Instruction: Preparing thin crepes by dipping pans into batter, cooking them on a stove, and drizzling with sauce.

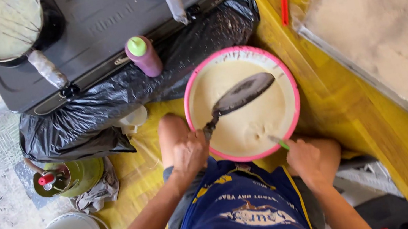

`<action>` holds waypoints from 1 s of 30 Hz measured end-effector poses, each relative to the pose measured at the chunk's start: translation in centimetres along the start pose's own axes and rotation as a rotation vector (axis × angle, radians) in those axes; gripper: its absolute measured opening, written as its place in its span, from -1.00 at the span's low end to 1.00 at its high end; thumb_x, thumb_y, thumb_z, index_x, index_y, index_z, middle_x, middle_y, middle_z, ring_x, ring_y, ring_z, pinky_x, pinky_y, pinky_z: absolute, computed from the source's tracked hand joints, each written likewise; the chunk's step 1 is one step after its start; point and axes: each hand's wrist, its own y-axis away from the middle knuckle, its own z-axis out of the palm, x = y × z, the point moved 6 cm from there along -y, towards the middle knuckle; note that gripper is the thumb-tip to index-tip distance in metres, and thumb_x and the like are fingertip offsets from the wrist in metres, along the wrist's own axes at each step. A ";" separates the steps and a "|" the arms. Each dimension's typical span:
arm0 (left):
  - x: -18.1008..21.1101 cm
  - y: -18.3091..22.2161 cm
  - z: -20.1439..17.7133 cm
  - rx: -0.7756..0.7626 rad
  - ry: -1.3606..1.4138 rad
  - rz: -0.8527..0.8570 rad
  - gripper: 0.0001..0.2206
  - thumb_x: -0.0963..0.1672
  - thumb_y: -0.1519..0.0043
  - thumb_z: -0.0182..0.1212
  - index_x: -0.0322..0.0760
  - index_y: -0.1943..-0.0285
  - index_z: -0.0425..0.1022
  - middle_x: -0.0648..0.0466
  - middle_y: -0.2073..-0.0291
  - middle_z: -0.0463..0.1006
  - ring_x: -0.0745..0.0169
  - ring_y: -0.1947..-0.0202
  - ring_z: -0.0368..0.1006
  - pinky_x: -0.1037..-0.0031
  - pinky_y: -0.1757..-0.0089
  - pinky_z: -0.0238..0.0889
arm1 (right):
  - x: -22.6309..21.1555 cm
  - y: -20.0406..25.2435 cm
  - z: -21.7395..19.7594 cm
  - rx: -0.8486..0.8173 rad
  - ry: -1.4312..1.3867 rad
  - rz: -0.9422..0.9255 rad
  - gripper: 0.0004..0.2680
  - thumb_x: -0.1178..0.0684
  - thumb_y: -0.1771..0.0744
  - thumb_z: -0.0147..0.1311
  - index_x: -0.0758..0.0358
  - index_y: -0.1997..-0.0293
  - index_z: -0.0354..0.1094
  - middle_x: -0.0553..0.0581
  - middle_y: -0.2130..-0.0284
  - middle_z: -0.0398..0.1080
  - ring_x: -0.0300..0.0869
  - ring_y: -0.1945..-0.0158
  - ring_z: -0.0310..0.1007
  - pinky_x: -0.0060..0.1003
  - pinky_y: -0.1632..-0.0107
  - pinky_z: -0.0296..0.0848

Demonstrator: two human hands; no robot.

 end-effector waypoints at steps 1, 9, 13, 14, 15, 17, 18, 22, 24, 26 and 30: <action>0.0 0.1 0.0 0.007 -0.004 -0.010 -0.78 0.05 -0.04 0.18 -0.03 0.43 0.34 0.21 0.65 0.32 0.20 0.72 0.42 0.37 0.58 0.33 | -0.5 0.0 -1.8 0.008 0.007 -0.008 -0.70 0.06 -0.37 -0.11 0.07 -0.22 0.46 0.28 0.07 0.47 0.17 0.00 0.52 0.04 -0.08 0.47; -1.5 2.1 3.7 -0.629 0.649 -0.582 -0.60 0.20 -0.21 0.19 -0.06 0.27 0.44 -0.05 0.47 0.62 -0.30 0.39 0.54 -0.08 0.38 0.32 | -7.8 -5.0 -18.5 0.648 -0.365 -0.374 -0.77 -0.01 -0.39 0.08 0.13 -0.15 0.47 0.18 0.06 0.56 0.10 0.14 0.56 0.02 0.07 0.47; -0.9 2.1 2.5 -0.761 1.100 -0.895 -0.62 0.10 -0.16 0.37 -0.22 0.41 0.47 -0.06 0.57 0.49 0.19 0.52 0.34 0.23 0.34 0.20 | -22.6 -15.2 -23.8 0.057 -1.206 -0.320 -0.56 -0.05 -0.38 -0.04 0.16 -0.47 0.07 0.22 -0.18 0.43 -0.01 -0.22 0.48 -0.18 -0.30 0.41; 0.1 2.7 1.8 -0.841 1.358 -1.082 -0.67 0.02 -0.22 0.36 -0.24 0.40 0.41 -0.01 0.64 0.45 0.25 0.67 0.30 0.37 0.51 0.15 | -25.8 -18.0 -23.7 -0.068 -1.328 -0.287 -0.48 -0.18 -0.33 -0.03 0.24 -0.44 0.09 0.32 -0.17 0.39 0.06 -0.22 0.47 -0.13 -0.28 0.44; 1.4 3.2 0.9 -0.916 1.620 -1.264 -0.70 -0.06 -0.27 0.35 -0.27 0.40 0.35 0.04 0.70 0.40 0.30 0.81 0.26 0.51 0.69 0.11 | -28.9 -20.7 -23.7 -0.194 -1.448 -0.245 -0.38 -0.32 -0.27 0.00 0.33 -0.41 0.10 0.42 -0.15 0.34 0.13 -0.21 0.46 -0.07 -0.27 0.46; 2.2 3.8 1.7 -0.918 1.692 -1.207 -0.70 -0.04 -0.30 0.33 -0.23 0.37 0.33 0.05 0.70 0.44 0.33 0.81 0.28 0.53 0.68 0.05 | -33.3 -25.8 -22.6 -0.412 -1.623 -0.209 -0.52 -0.37 -0.26 0.06 0.16 -0.15 0.26 0.34 0.02 0.46 0.08 0.06 0.52 -0.13 0.05 0.46; 2.9 4.1 2.1 -0.931 1.758 -1.149 -0.69 -0.02 -0.33 0.31 -0.19 0.35 0.31 0.07 0.70 0.48 0.35 0.81 0.31 0.56 0.67 0.00 | -35.7 -27.9 -21.8 -0.642 -1.792 -0.158 -0.63 -0.42 -0.24 0.12 -0.01 0.11 0.42 0.26 0.20 0.59 0.03 0.33 0.59 -0.19 0.37 0.46; -1.6 -7.3 0.3 -0.735 1.790 -0.980 -0.68 0.01 -0.31 0.27 -0.19 0.40 0.33 0.09 0.72 0.44 0.38 0.80 0.31 0.57 0.65 0.03 | -35.5 -26.8 -26.5 -0.664 -1.760 -0.213 -0.82 -0.13 -0.28 0.22 0.01 0.12 0.48 -0.19 0.65 0.28 -0.48 0.70 0.11 -0.51 0.65 -0.13; -4.0 -12.3 2.6 -0.584 1.800 -1.092 -0.71 0.05 -0.28 0.24 -0.14 0.34 0.41 0.10 0.71 0.42 0.37 0.78 0.31 0.55 0.65 0.16 | -33.2 -25.3 -29.7 -0.917 -1.913 -0.417 -0.80 -0.08 -0.32 0.15 0.08 0.03 0.48 -0.24 0.69 0.09 -0.47 0.72 0.05 -0.49 0.68 -0.09; -7.2 -18.4 4.0 -0.431 1.775 -1.092 -0.68 0.06 -0.28 0.22 -0.15 0.39 0.39 0.07 0.71 0.43 0.33 0.79 0.31 0.50 0.67 0.16 | -27.7 -20.6 -32.7 -0.766 -1.879 -0.429 -0.77 -0.08 -0.33 0.12 0.07 -0.05 0.45 -0.20 0.70 0.08 -0.44 0.73 0.03 -0.49 0.66 -0.12; -12.7 -27.2 8.6 -0.022 1.845 -1.235 -0.62 0.07 -0.19 0.28 -0.31 0.36 0.40 -0.05 0.71 0.41 0.23 0.84 0.24 0.44 0.73 0.11 | -15.1 -12.4 -35.6 -0.465 -1.780 -0.561 -0.58 -0.10 -0.36 -0.03 0.14 -0.41 0.21 -0.12 0.65 0.05 -0.39 0.73 -0.05 -0.51 0.65 -0.08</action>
